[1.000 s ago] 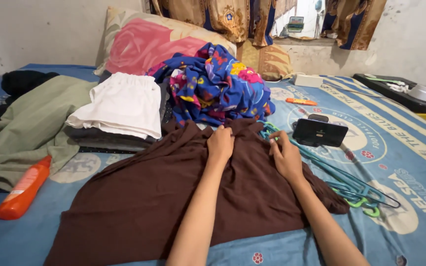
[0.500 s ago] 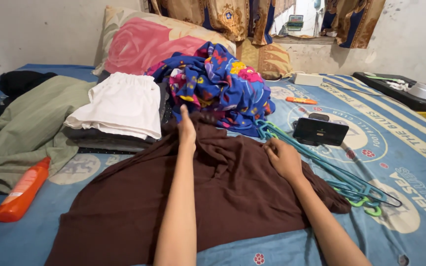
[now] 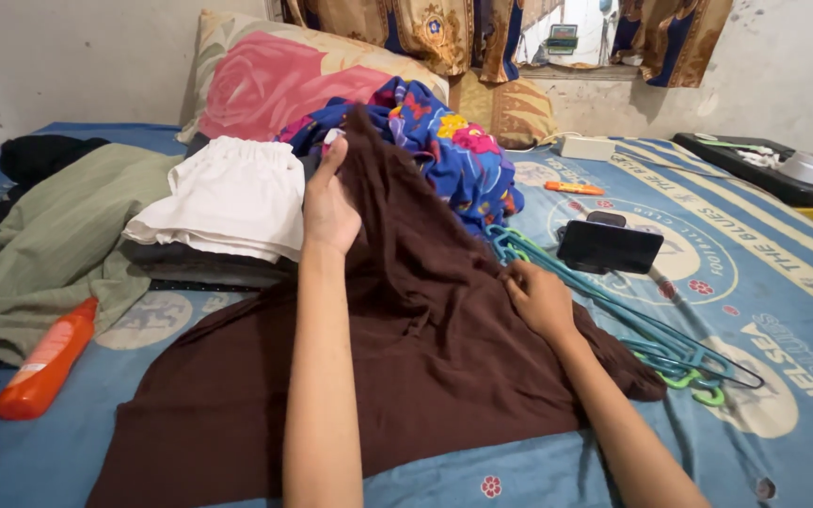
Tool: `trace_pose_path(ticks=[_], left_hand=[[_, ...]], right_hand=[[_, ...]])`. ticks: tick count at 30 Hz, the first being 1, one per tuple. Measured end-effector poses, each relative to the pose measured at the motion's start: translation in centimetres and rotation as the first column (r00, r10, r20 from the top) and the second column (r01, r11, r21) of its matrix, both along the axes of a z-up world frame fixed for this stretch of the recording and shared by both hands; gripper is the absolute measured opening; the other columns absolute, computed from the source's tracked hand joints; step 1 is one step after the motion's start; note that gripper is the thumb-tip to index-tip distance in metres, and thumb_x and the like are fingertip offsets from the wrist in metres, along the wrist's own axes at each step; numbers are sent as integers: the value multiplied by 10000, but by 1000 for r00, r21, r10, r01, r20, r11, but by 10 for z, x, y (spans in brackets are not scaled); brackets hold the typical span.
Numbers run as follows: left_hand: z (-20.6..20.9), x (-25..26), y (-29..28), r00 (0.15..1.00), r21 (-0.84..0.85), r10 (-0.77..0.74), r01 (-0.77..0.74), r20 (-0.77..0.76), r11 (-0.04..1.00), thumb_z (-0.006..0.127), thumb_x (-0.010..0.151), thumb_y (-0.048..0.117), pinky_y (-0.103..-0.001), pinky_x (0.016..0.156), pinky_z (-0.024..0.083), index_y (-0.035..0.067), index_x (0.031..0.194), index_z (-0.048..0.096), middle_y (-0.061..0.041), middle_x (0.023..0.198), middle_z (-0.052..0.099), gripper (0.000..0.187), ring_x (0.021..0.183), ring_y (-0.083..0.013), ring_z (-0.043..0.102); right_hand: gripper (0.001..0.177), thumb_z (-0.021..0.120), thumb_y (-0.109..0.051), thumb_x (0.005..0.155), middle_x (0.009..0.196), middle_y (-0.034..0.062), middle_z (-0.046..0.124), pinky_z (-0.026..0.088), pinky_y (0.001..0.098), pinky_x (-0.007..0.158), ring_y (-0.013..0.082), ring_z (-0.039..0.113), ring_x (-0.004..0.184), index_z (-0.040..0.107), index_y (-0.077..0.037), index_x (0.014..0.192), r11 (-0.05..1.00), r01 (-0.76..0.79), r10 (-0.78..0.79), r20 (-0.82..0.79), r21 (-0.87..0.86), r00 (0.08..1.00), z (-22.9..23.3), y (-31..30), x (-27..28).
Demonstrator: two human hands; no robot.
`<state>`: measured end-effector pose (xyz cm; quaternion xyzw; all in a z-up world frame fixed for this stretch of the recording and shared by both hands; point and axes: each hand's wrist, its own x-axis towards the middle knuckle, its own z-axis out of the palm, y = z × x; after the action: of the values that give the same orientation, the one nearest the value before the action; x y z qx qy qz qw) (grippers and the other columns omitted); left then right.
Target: The person is folding various pieces of clothing on a bed.
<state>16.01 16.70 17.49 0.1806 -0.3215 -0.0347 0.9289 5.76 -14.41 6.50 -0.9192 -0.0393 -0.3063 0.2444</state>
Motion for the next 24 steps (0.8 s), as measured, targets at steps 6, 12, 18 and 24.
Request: trace_pose_path(ticks=[6,12,18,24], left_hand=[[-7,9,-14,931,388,359,-357,71,849,861,760,79,-373,980,501,-11,1264,683,-106,1198,700,543,1087,-242,650],[24,-38,-16,224,526,836,-846,502,-89,768,801,151,-381,905,558,-47,1051,719,-169,1016,789,322,994,-312,758],[32,-31,2,196,470,902,-883,384,-8,653,988,279,-396,879,538,-19,1149,702,-203,1064,765,342,987,-349,728],[71,-83,16,479,561,604,-825,637,63,683,948,340,-399,871,549,-25,1093,707,-200,995,782,393,947,-316,766]], right_hand=[[172,644,-252,895,932,87,728,535,449,720,339,689,853,757,-151,975,998,-8,10,38,-68,999,-4,-1,2],[216,609,-321,975,919,107,662,514,497,727,364,665,872,755,-164,995,976,74,-74,11,-207,997,-3,3,2],[217,604,-319,953,933,109,667,515,498,718,371,664,872,738,-166,1028,976,58,-59,-1,-210,998,-2,3,1],[314,695,-307,889,992,120,648,527,476,757,347,651,934,665,-146,1157,997,41,-39,42,-60,998,11,7,-8]])
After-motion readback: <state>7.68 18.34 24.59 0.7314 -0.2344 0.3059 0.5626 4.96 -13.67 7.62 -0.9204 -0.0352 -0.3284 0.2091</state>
